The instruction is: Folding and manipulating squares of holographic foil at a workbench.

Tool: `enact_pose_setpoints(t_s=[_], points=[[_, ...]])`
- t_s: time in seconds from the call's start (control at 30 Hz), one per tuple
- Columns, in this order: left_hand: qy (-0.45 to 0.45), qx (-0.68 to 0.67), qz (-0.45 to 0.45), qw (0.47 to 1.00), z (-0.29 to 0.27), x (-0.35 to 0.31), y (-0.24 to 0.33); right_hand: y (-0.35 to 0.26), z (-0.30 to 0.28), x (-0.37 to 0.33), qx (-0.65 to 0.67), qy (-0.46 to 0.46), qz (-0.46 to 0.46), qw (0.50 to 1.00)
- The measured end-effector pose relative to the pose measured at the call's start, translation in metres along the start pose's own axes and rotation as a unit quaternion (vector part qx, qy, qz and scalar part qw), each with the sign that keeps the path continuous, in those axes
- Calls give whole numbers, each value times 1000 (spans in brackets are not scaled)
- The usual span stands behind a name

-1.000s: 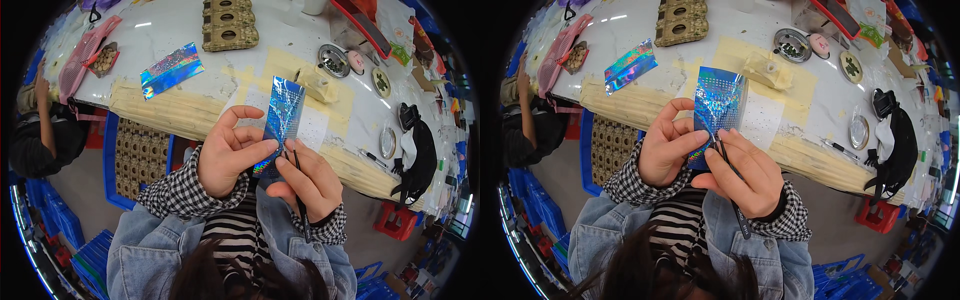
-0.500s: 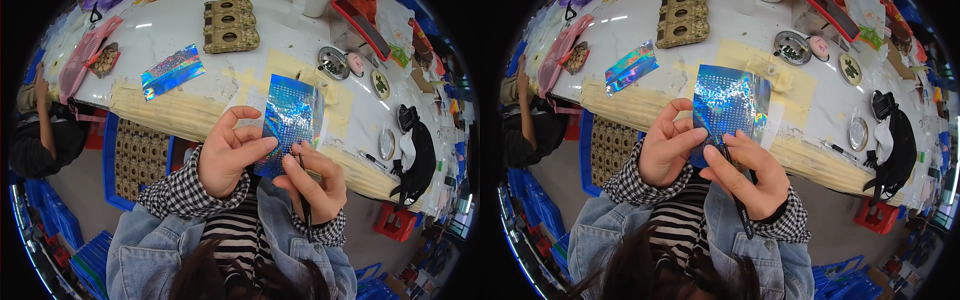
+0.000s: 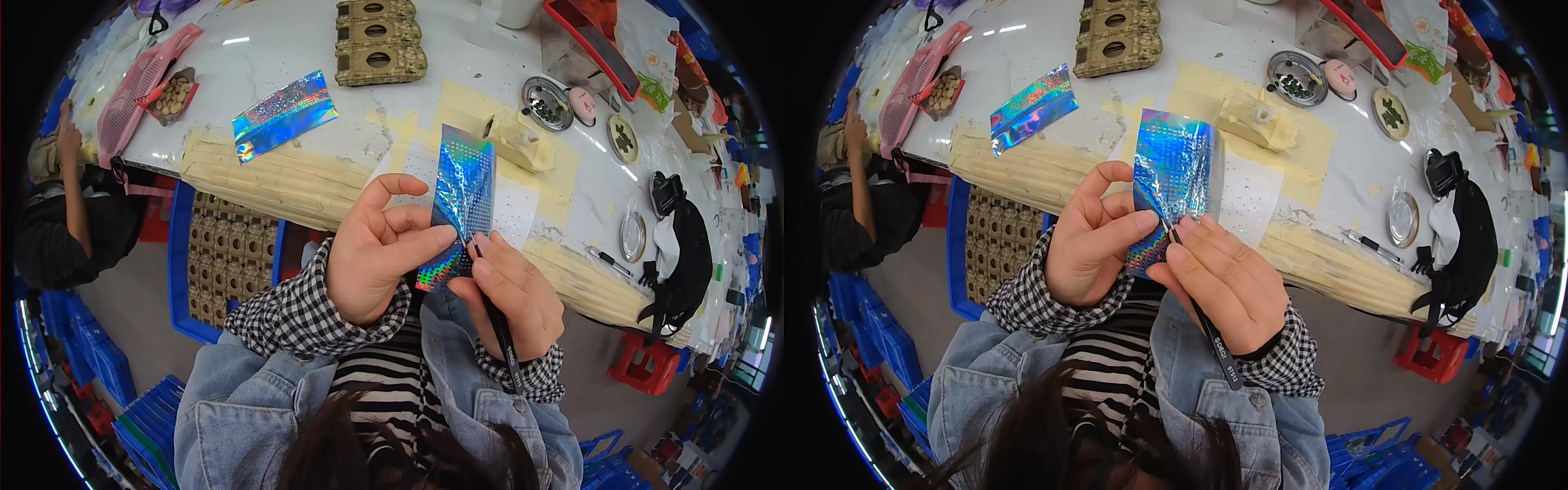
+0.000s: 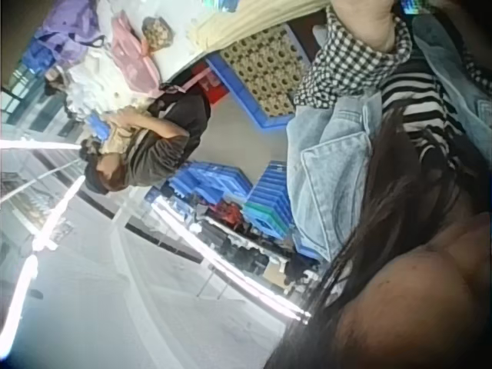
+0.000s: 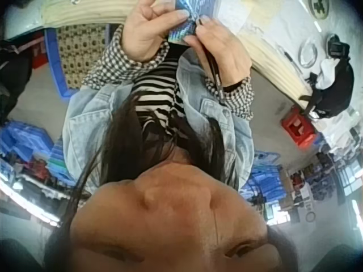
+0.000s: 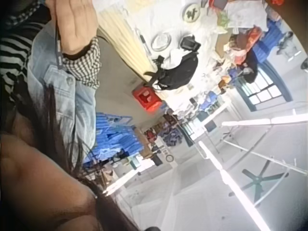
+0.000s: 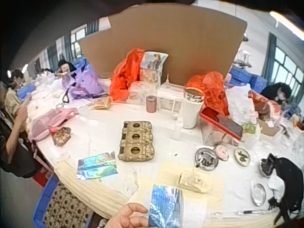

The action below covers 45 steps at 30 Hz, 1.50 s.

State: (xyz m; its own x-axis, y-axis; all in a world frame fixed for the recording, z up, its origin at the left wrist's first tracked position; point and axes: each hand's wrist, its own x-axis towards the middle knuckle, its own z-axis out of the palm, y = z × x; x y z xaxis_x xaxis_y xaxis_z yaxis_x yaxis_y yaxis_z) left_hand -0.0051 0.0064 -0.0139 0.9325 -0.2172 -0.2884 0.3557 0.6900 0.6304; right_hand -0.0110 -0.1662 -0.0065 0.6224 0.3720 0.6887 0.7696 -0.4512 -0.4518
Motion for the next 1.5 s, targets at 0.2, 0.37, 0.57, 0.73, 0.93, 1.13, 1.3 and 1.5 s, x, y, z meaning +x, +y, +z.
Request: enact_pose_setpoints(t_s=[0.2, 0.37, 0.57, 0.73, 0.93, 1.13, 1.3, 1.5], points=[[5, 0, -4, 1000, 1, 0, 0, 0, 2, 1, -6, 3, -7, 1000], [1, -2, -9, 1000, 0, 0, 0, -1, 0, 2, -28, 2, -13, 1000], [1, -8, -3, 1000, -1, -1, -2, 1, 1, 1, -69, -3, -72, 995], [-6, -9, -9, 1000, -1, -1, 0, 2, 0, 2, -83, -12, -97, 992], [-1, -6, -8, 1000, -3, -1, -1, 2, 2, 1, -72, 2, -93, 993], [21, -10, -5, 1000, -2, -1, 1, 3, 0, -5, -50, 32, -68, 996], [45, -22, 71, 996, -14, 2, 11, 12, -24, -21, -79, 44, 29, 995], [64, -15, 127, 990, -24, 7, 24, 30, -22, -50, -122, 2, 81, 989]])
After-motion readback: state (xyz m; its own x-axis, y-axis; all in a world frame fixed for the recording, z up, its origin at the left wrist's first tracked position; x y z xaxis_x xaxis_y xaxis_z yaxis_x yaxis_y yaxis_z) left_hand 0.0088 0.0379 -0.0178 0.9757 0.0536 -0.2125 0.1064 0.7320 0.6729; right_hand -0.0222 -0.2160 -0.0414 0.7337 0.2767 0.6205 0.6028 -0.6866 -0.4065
